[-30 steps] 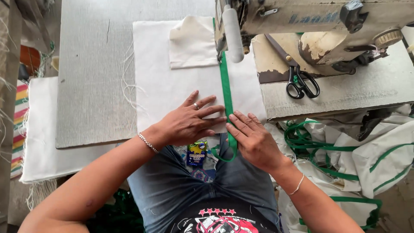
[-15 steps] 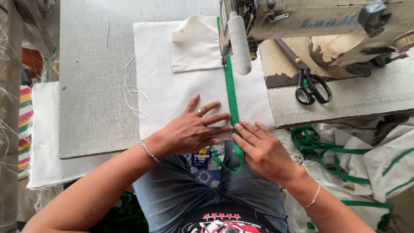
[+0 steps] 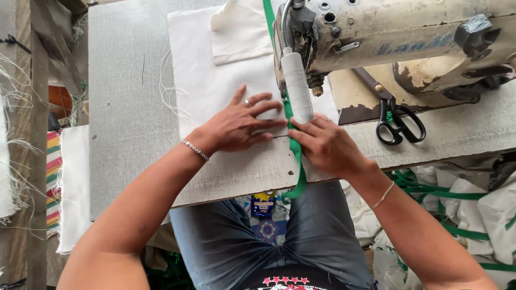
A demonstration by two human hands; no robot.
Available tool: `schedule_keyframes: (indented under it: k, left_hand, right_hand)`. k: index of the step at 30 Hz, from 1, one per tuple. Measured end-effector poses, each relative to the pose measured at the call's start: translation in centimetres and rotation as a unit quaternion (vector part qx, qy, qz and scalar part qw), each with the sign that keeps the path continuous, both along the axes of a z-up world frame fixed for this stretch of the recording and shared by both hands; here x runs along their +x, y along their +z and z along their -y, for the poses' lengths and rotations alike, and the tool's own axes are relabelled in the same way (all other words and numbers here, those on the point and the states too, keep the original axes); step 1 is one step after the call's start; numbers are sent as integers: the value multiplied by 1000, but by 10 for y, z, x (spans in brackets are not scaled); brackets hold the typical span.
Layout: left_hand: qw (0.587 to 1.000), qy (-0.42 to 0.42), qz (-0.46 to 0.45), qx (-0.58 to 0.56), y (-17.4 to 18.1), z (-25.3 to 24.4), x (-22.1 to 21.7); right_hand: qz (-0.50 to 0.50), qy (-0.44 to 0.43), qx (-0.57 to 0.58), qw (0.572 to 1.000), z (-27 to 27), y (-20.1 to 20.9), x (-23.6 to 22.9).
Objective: Attaching green straps to white fabric bags using an industrial sewing machine and trimming threads with scissors.
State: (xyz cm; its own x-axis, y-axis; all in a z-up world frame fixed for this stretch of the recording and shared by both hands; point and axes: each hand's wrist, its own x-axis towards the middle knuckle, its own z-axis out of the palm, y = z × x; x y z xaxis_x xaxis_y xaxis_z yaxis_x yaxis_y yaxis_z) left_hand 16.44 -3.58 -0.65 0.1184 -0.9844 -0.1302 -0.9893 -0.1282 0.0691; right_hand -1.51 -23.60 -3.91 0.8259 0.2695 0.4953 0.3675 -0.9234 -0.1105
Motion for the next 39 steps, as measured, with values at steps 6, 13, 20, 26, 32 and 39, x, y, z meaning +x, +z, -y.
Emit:
schedule_keyframes:
  k: [6,13,20,26,32,39]
  left_hand:
    - [997,4,-12,-77,-1,7,21]
    - [976,57,-4,-211,1,45,80]
    - [984,82,-92,-128,-15,73,88]
    - [978,159,-42,-126,-51,76,112]
    - [969,246,30,-4,-24,14,60]
    - [968,228,-67,-80,13,-66,15]
  right_hand:
    - [21,-9,-13,1000,-12,8,-3]
    - [33,37,170,984,-80,2,-126]
    - [-213,-224,572,759,-118,-94,-160]
    - [-382,-61,588,710,-74,-92,-133]
    - [-279,-284,349,848,159,-6,-162]
    - [-90,-294,-6,952,97,34,9]
